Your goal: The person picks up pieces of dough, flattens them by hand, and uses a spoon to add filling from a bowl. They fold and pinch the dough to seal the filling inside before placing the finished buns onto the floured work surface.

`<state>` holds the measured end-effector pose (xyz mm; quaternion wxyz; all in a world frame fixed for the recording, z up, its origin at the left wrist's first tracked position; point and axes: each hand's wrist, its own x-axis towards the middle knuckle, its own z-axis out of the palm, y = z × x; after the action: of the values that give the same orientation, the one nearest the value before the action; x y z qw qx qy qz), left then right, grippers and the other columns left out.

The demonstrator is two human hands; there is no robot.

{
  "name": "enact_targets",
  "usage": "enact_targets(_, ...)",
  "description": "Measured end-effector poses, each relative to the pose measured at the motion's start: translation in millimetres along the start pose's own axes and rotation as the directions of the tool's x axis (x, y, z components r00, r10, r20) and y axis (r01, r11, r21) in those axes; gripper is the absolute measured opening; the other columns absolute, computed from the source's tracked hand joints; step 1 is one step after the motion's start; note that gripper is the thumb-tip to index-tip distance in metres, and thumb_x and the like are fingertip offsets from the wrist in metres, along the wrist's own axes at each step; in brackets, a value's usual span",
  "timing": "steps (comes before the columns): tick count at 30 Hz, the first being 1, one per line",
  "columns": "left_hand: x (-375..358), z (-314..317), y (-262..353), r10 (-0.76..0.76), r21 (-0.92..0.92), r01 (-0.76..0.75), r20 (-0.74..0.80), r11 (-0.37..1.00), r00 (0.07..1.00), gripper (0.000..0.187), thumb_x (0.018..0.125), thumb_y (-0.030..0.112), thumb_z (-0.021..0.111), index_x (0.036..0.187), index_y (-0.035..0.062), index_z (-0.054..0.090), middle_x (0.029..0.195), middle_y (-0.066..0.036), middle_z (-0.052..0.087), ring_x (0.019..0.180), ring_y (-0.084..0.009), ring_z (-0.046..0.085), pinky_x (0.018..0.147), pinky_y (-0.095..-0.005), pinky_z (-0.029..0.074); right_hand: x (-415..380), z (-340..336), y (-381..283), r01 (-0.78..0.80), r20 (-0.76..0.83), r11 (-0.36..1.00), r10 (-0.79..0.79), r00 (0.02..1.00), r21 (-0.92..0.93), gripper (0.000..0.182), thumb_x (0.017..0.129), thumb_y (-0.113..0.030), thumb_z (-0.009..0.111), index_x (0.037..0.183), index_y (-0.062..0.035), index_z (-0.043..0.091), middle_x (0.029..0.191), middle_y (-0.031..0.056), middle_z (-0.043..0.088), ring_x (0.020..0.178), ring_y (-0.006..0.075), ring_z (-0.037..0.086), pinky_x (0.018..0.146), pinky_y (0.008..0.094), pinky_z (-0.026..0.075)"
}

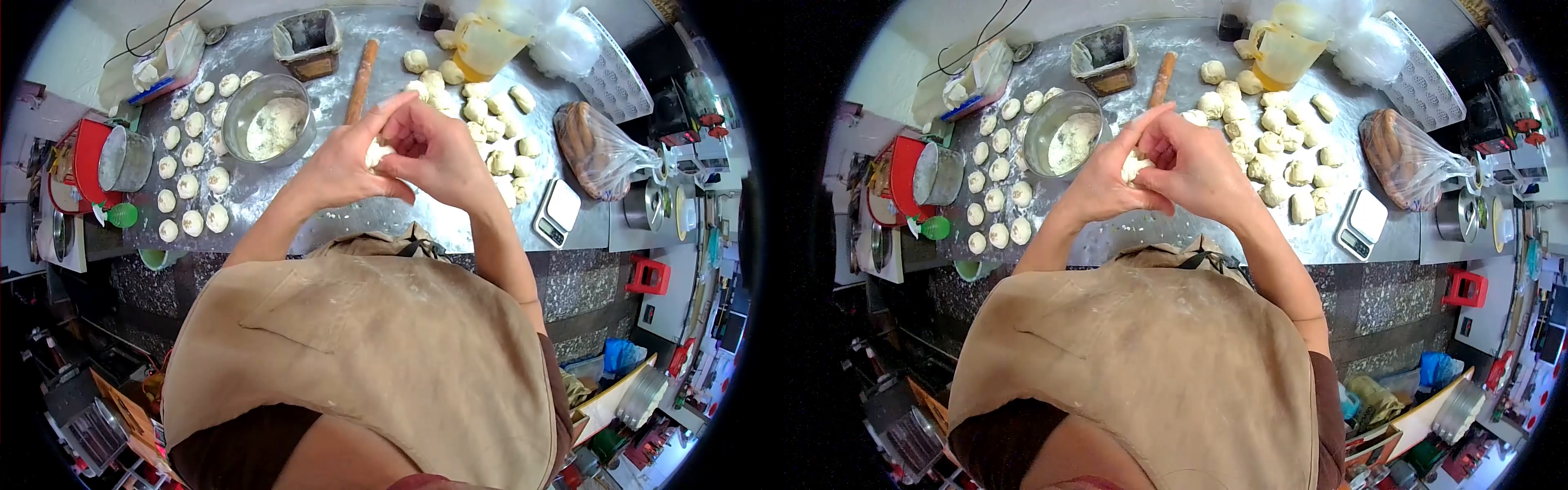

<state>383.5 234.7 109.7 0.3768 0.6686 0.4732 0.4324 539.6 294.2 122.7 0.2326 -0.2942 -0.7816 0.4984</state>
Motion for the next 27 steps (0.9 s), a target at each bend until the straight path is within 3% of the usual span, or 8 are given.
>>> enact_targets(3, -5, 5, -9, -0.083, 0.117, 0.089, -0.054, 0.989, 0.995, 0.055, 0.073, 0.011, 0.073, 0.123, 0.0084, 0.050, 0.094, -0.010, 0.066, 0.087, -0.0207, 0.064, 0.075, -0.0328, 0.050, -2, -2, 0, 0.037, -0.012, 0.980, -0.035, 0.999, 0.194, 0.034, 0.076, 0.001, 0.065, 0.107, 0.0014, 0.052, 0.087, 0.0081, 0.061, 0.074, 0.0139, 0.061, 0.066, 0.0237, 0.050)
enact_targets(7, -1, 34, -19, -0.119, -0.231, 0.033, -0.369, 0.972, 0.922, 0.019, 0.085, 0.013, 0.061, 0.100, 0.0012, 0.057, 0.094, -0.007, 0.062, 0.089, -0.0169, 0.060, 0.079, -0.0297, 0.047, 7, 16, 34, 0.160, -0.261, 0.390, 0.222, 0.939, 0.907, 0.044, 0.095, -0.037, 0.039, 0.114, 0.0020, 0.048, 0.109, 0.0166, 0.058, 0.095, 0.0209, 0.061, 0.086, 0.0357, 0.047)
enact_targets(9, 12, 53, -33, 0.094, -0.319, -0.432, -0.704, 0.844, 0.703, 0.011, 0.090, 0.016, 0.056, 0.088, 0.0054, 0.053, 0.098, -0.010, 0.060, 0.099, -0.0206, 0.055, 0.084, -0.0334, 0.045, 13, 52, 41, 0.228, -0.279, 0.213, 0.255, 0.926, 0.950, 0.049, 0.096, -0.041, 0.032, 0.117, -0.0001, 0.047, 0.112, 0.0138, 0.057, 0.104, 0.0207, 0.056, 0.092, 0.0369, 0.042)
enact_targets(13, 10, 41, -29, 0.463, 0.531, -0.252, -0.312, 0.809, 0.829, 0.048, 0.080, 0.055, 0.057, 0.094, 0.0092, 0.052, 0.120, -0.014, 0.053, 0.123, -0.0366, 0.036, 0.106, -0.0477, 0.012, 9, 56, 49, 0.092, -0.013, -0.225, 0.329, 0.944, 0.970, 0.043, 0.094, -0.035, 0.033, 0.114, -0.0010, 0.051, 0.109, 0.0112, 0.057, 0.099, 0.0232, 0.057, 0.088, 0.0354, 0.046)
enact_targets(17, 10, 21, -26, 0.510, 0.464, -0.319, -0.377, 0.826, 0.773, 0.058, 0.076, 0.063, 0.055, 0.100, 0.0107, 0.056, 0.124, -0.013, 0.053, 0.126, -0.0353, 0.035, 0.107, -0.0480, 0.003, 3, 42, 36, -0.031, 0.071, -0.109, 0.386, 0.920, 0.994, 0.038, 0.092, -0.031, 0.036, 0.111, -0.0024, 0.051, 0.103, 0.0104, 0.059, 0.092, 0.0234, 0.061, 0.080, 0.0350, 0.050)
enact_targets(19, 16, 8, -29, 0.543, 0.589, -0.449, 0.020, 0.672, 0.839, 0.064, 0.073, 0.065, 0.056, 0.102, 0.0088, 0.059, 0.117, -0.013, 0.058, 0.123, -0.0320, 0.042, 0.107, -0.0489, 0.005, 2, 44, 32, -0.069, 0.049, 0.025, 0.478, 0.877, 0.997, 0.033, 0.091, -0.029, 0.038, 0.108, -0.0040, 0.052, 0.097, 0.0097, 0.061, 0.087, 0.0230, 0.062, 0.075, 0.0345, 0.052)
enact_targets(24, 16, 14, -28, 0.652, 0.337, -0.568, -0.238, 0.751, 0.720, 0.029, 0.082, 0.032, 0.064, 0.077, 0.0035, 0.064, 0.079, -0.009, 0.067, 0.083, -0.0269, 0.066, 0.085, -0.0431, 0.047, -2, 48, 38, -0.095, 0.136, -0.294, 0.124, 0.983, 0.951, 0.044, 0.094, -0.039, 0.034, 0.110, -0.0012, 0.050, 0.106, 0.0119, 0.059, 0.098, 0.0235, 0.058, 0.088, 0.0391, 0.046)
enact_targets(27, 17, 27, -28, 0.640, 0.378, -0.526, -0.310, 0.762, 0.704, 0.022, 0.083, 0.027, 0.062, 0.074, 0.0067, 0.064, 0.072, -0.003, 0.066, 0.078, -0.0227, 0.066, 0.084, -0.0423, 0.049, -3, 48, 13, -0.030, 0.142, -0.288, 0.378, 0.915, 0.957, 0.044, 0.093, -0.040, 0.034, 0.109, -0.0024, 0.050, 0.104, 0.0101, 0.058, 0.099, 0.0224, 0.058, 0.087, 0.0374, 0.046)
